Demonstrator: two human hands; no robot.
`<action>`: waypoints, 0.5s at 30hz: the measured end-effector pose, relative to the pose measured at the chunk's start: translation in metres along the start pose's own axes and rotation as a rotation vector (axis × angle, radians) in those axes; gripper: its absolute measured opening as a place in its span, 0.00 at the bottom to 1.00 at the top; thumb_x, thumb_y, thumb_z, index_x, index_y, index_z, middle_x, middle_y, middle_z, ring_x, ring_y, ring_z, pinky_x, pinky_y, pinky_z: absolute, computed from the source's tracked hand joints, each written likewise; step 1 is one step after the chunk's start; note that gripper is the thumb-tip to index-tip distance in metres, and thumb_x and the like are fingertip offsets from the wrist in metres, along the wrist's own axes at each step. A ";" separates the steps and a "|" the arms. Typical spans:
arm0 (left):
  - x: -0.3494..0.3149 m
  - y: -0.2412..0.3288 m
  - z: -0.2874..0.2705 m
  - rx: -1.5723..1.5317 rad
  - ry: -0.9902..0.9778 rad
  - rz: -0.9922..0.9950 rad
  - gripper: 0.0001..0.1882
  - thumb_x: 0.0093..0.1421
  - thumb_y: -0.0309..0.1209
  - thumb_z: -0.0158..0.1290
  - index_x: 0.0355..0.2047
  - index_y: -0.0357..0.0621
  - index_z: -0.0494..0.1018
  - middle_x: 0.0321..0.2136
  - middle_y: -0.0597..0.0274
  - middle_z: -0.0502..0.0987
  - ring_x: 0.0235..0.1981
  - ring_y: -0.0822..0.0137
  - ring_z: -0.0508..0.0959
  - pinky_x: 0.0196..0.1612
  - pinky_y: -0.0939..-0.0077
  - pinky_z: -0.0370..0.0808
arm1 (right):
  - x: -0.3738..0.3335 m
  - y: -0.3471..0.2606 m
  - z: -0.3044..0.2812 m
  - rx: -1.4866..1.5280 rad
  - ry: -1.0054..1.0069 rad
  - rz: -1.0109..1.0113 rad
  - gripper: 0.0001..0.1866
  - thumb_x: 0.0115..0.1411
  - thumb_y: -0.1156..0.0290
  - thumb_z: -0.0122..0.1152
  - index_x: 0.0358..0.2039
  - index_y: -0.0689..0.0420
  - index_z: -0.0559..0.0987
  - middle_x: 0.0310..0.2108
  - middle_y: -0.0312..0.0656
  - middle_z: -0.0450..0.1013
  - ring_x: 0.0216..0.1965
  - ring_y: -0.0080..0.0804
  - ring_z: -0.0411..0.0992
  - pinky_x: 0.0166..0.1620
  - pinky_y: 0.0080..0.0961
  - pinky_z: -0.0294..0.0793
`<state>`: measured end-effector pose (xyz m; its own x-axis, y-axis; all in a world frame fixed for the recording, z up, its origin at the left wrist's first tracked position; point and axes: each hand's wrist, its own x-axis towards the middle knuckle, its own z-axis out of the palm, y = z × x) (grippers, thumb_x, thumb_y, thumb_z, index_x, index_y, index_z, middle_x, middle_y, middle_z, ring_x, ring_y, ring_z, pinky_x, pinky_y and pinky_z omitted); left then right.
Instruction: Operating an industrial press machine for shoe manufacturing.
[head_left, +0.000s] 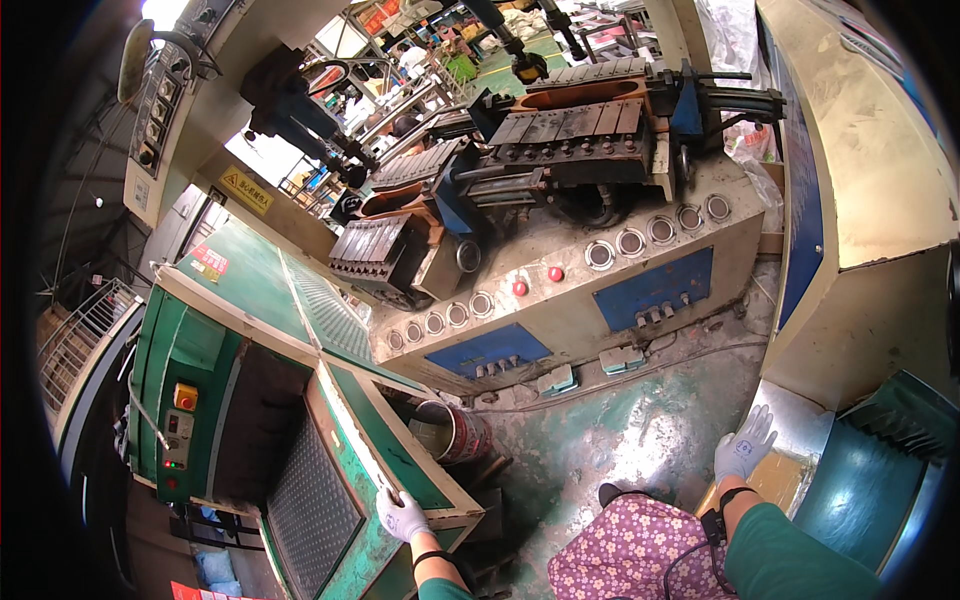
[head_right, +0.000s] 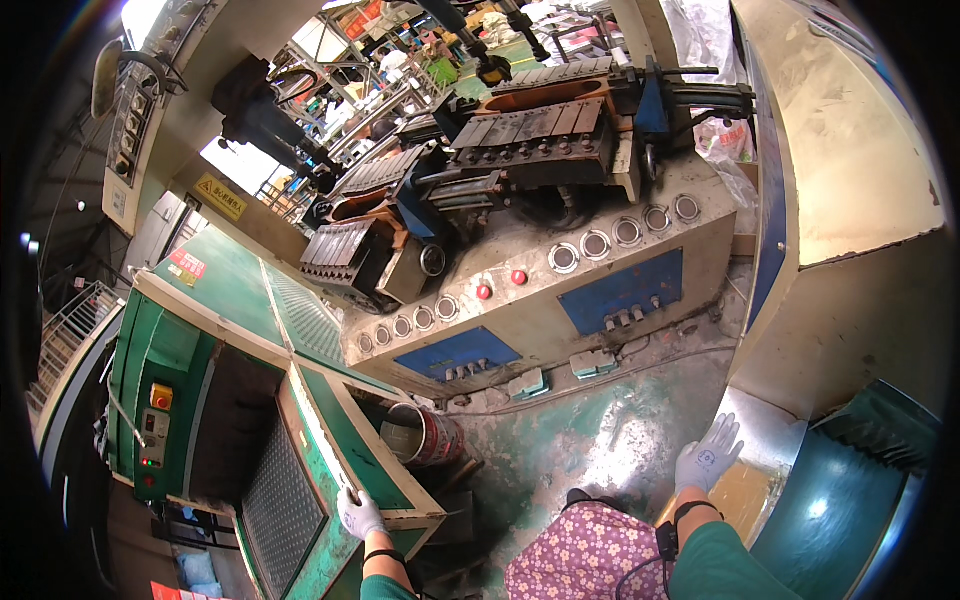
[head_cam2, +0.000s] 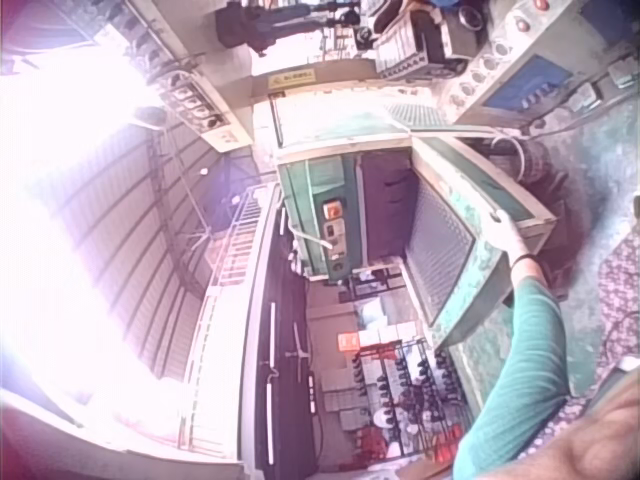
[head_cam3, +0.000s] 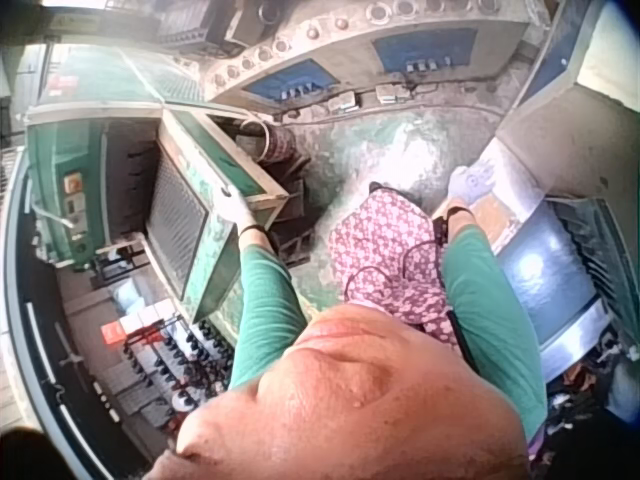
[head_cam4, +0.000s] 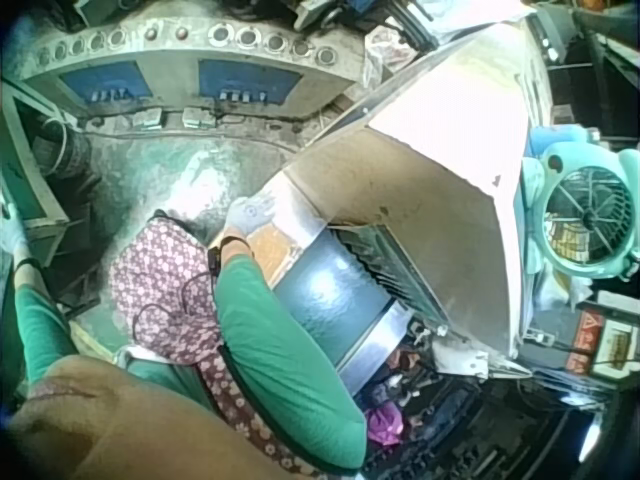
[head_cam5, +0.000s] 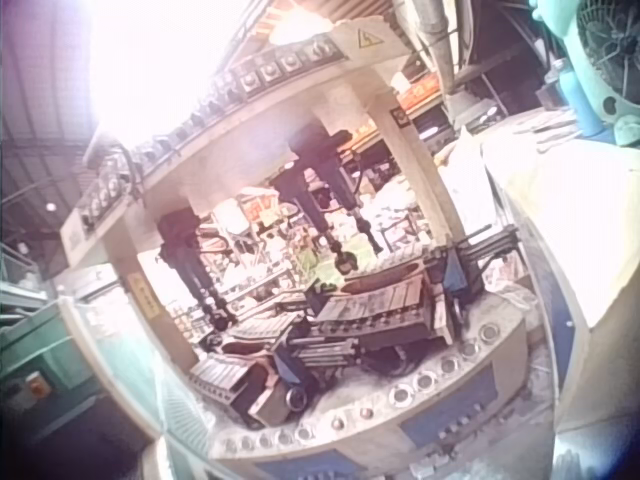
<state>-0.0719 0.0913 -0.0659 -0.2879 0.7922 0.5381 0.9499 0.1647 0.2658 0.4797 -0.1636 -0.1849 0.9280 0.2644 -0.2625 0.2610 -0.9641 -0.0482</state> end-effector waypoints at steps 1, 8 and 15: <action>0.001 -0.005 0.003 0.009 0.011 0.007 0.14 0.54 0.29 0.56 0.41 0.38 0.75 0.39 0.50 0.77 0.43 0.47 0.77 0.50 0.56 0.73 | 0.000 -0.001 0.001 -0.001 0.003 -0.004 0.45 0.61 0.62 0.53 0.77 0.58 0.50 0.79 0.43 0.42 0.80 0.41 0.39 0.78 0.50 0.36; 0.003 -0.013 -0.002 -0.004 0.035 -0.030 0.16 0.55 0.30 0.57 0.44 0.38 0.76 0.42 0.49 0.78 0.46 0.47 0.78 0.53 0.55 0.73 | -0.003 -0.010 0.004 -0.011 -0.026 -0.015 0.45 0.62 0.62 0.53 0.77 0.58 0.50 0.80 0.42 0.41 0.80 0.40 0.39 0.78 0.49 0.36; -0.003 0.009 -0.004 -0.074 -0.131 -0.016 0.17 0.57 0.32 0.58 0.46 0.40 0.80 0.44 0.52 0.83 0.47 0.52 0.82 0.56 0.59 0.77 | 0.009 0.031 0.052 0.285 0.229 -0.041 0.44 0.55 0.67 0.53 0.73 0.65 0.57 0.74 0.54 0.54 0.76 0.58 0.45 0.78 0.51 0.37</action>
<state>-0.0626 0.0884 -0.0619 -0.2794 0.8608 0.4254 0.9325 0.1377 0.3340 0.4827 -0.1925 -0.2394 0.9623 0.2699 -0.0334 0.2444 -0.9119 -0.3297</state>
